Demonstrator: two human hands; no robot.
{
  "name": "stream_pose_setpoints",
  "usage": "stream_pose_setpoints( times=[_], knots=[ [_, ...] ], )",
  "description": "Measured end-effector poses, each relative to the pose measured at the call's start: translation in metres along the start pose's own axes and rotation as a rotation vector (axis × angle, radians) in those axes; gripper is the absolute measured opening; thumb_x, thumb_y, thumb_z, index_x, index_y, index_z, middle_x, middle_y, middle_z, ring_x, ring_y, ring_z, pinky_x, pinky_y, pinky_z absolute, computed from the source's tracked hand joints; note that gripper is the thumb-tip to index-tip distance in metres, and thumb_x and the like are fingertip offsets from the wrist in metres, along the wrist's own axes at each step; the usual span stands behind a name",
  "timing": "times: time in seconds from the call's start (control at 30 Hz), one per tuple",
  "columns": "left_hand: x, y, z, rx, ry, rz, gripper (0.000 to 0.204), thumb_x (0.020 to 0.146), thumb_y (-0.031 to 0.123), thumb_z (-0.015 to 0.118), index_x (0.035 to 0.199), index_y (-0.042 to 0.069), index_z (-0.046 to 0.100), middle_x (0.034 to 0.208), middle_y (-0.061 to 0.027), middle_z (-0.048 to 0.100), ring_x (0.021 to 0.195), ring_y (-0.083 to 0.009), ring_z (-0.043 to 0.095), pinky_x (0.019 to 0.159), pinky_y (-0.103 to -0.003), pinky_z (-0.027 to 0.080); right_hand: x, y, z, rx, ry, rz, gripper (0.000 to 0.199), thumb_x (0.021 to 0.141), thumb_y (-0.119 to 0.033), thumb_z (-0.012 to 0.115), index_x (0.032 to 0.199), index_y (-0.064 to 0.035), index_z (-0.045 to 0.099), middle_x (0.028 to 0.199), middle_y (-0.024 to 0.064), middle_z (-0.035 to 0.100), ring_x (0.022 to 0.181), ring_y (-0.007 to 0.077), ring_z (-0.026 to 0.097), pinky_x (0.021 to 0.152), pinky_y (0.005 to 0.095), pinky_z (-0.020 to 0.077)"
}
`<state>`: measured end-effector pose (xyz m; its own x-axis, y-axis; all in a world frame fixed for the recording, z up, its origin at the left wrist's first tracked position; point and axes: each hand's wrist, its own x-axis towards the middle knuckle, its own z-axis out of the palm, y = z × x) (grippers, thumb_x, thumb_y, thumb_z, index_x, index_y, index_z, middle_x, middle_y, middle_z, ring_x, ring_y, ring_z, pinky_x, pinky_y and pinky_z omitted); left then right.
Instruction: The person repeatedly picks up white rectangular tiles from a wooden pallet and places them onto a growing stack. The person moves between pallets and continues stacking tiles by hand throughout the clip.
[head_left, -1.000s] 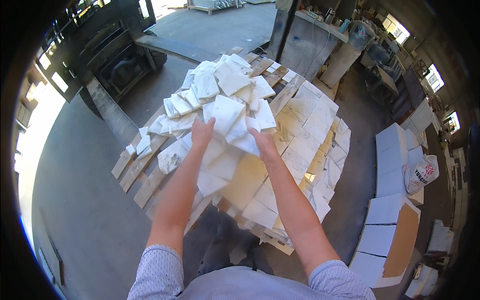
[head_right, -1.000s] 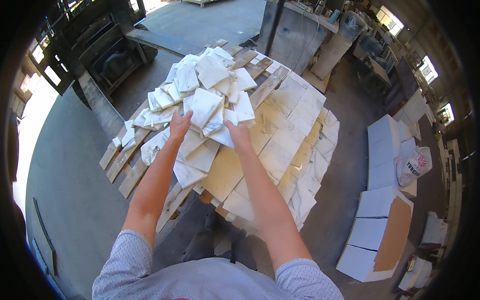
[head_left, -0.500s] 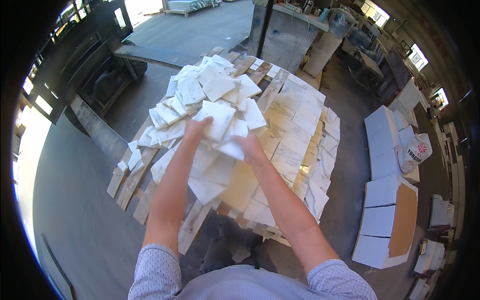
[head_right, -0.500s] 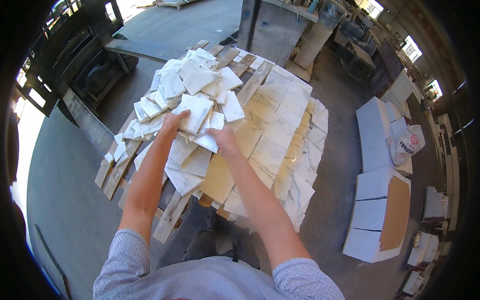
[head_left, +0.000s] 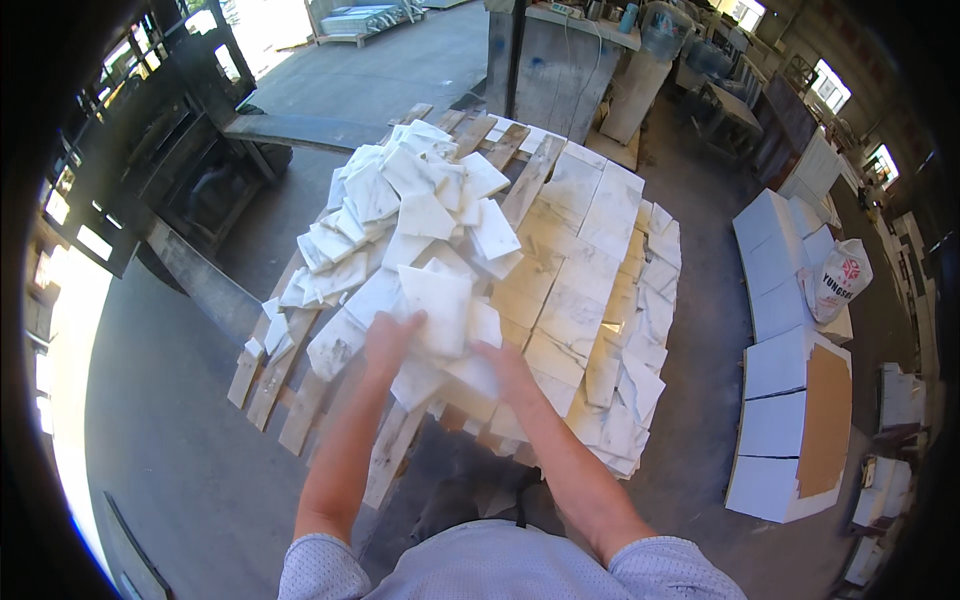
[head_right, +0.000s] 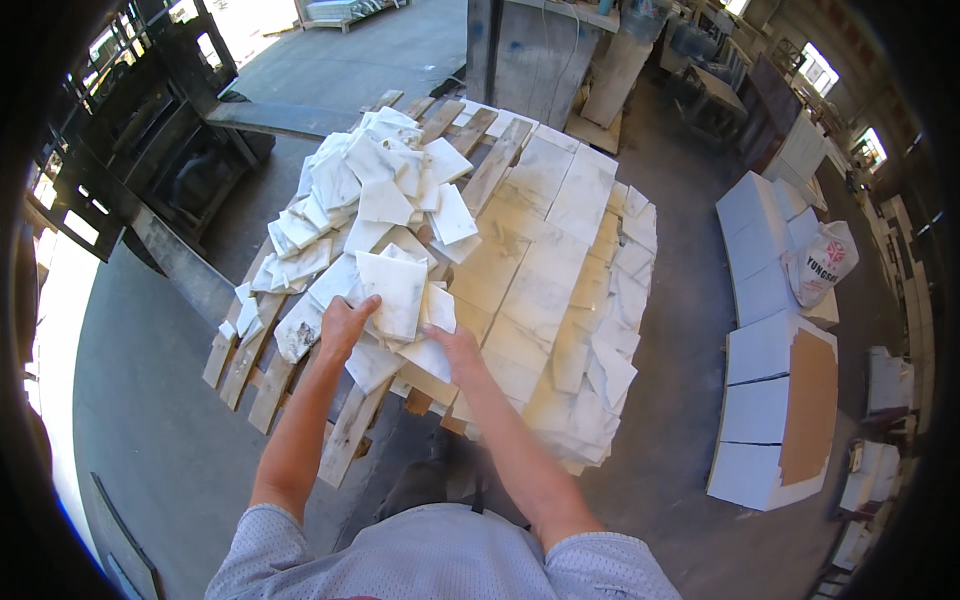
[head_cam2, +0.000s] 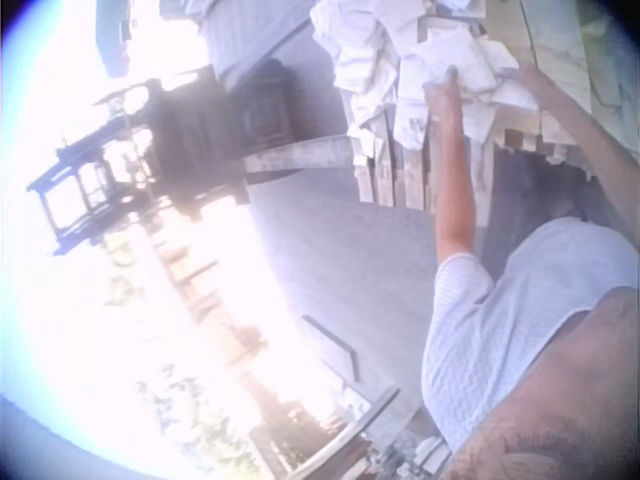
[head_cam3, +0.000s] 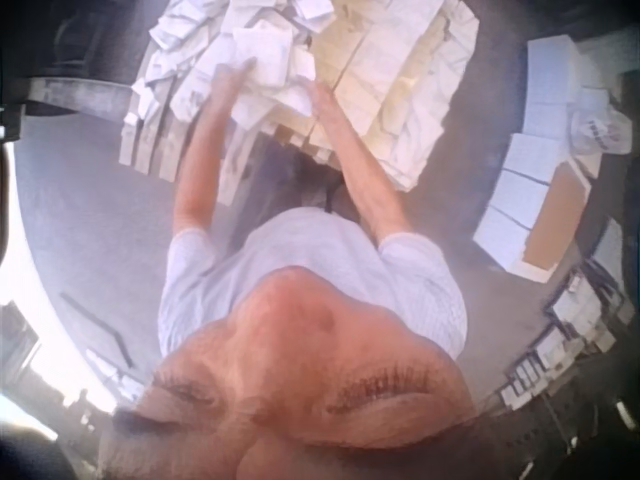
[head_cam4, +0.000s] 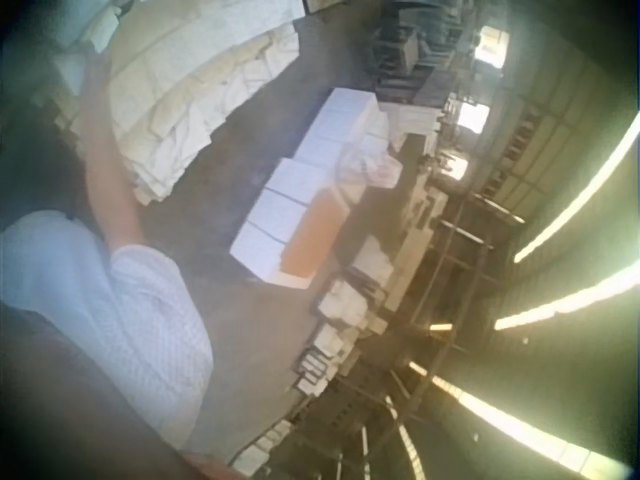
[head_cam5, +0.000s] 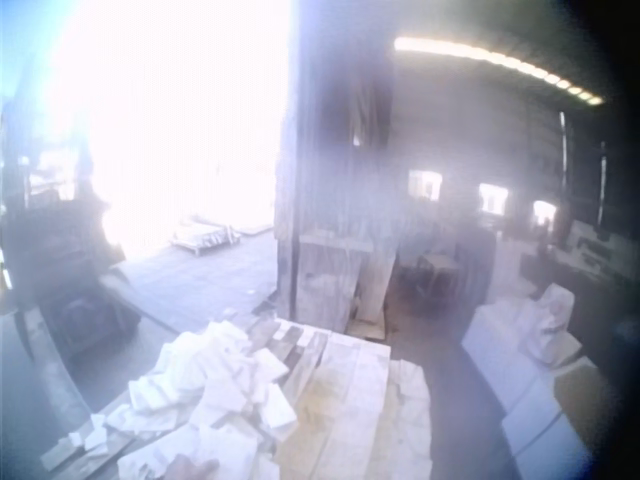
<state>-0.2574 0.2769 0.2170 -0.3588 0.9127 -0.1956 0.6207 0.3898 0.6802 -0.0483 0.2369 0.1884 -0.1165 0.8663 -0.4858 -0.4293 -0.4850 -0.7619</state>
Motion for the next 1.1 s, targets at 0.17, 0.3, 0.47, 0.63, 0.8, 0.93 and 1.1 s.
stream_pose_setpoints(
  times=[0.17,0.3,0.47,0.63,0.8,0.93,1.1],
  knots=[
    [-0.007,0.005,-0.02,0.226,-0.178,-0.012,0.074,0.074,0.06,0.072,0.094,-0.01,0.062,0.095,-0.0271,0.066,0.086,-0.0371,0.065,0.077,-0.045,0.05,-0.007,0.004,-0.01,-0.069,-0.008,-0.133,0.03,0.083,-0.016,0.07,0.106,0.0017,0.066,0.089,0.0074,0.068,0.074,0.0163,0.064,0.068,0.0294,0.0521],
    [-0.025,-0.002,-0.019,0.018,-0.233,-0.014,0.067,0.076,0.051,0.074,0.101,-0.01,0.062,0.094,-0.0231,0.066,0.085,-0.0319,0.066,0.076,-0.042,0.051,-0.031,0.002,-0.022,-0.086,-0.006,-0.166,0.03,0.083,-0.015,0.07,0.107,0.0019,0.066,0.09,0.0071,0.068,0.076,0.0145,0.064,0.069,0.0288,0.0521],
    [-0.054,-0.004,-0.011,-0.636,-0.662,-0.211,0.066,0.081,0.039,0.073,0.124,-0.006,0.05,0.099,-0.0146,0.067,0.078,-0.0225,0.07,0.06,-0.032,0.061,-0.077,-0.014,-0.064,-0.104,-0.1,-0.036,0.04,0.081,-0.016,0.075,0.114,0.0029,0.063,0.1,0.0078,0.069,0.087,0.013,0.064,0.079,0.0279,0.0519],
    [-0.09,-0.014,0.03,-0.541,-0.921,-0.273,0.074,0.081,0.043,0.072,0.134,-0.002,0.045,0.11,-0.0144,0.067,0.087,-0.025,0.07,0.06,-0.038,0.061,-0.125,-0.001,-0.116,-0.257,-0.067,-0.094,0.042,0.082,-0.022,0.074,0.114,0.0027,0.063,0.098,0.007,0.069,0.088,0.0118,0.062,0.08,0.027,0.05],
    [-0.149,-0.043,0.102,-0.932,-0.963,-0.414,0.068,0.085,0.034,0.072,0.141,0.008,0.042,0.133,-0.0051,0.056,0.122,-0.0249,0.055,0.101,-0.047,0.045,-0.161,0.036,-0.166,-0.328,0.099,-0.017,0.042,0.092,-0.035,0.064,0.109,0.0036,0.064,0.089,0.0064,0.067,0.08,0.012,0.059,0.073,0.029,0.0484],
    [-0.193,-0.05,0.139,-1.042,-0.914,-0.59,0.065,0.086,0.03,0.07,0.141,0.012,0.042,0.134,-0.0046,0.056,0.121,-0.0256,0.055,0.099,-0.048,0.046,-0.191,0.068,-0.194,-0.138,0.391,0.004,0.043,0.096,-0.038,0.058,0.105,0.0039,0.065,0.084,0.0046,0.064,0.076,0.0111,0.056,0.07,0.0296,0.047],
    [-0.214,-0.042,0.17,-1.08,-0.848,-0.722,0.059,0.087,0.025,0.067,0.139,0.013,0.043,0.133,-0.006,0.056,0.121,-0.0285,0.055,0.099,-0.049,0.046,-0.218,0.095,-0.23,0.022,0.707,-0.114,0.037,0.097,-0.034,0.058,0.104,0.0022,0.066,0.082,0.0009,0.061,0.078,0.0092,0.053,0.072,0.0275,0.0452]
  ],
)
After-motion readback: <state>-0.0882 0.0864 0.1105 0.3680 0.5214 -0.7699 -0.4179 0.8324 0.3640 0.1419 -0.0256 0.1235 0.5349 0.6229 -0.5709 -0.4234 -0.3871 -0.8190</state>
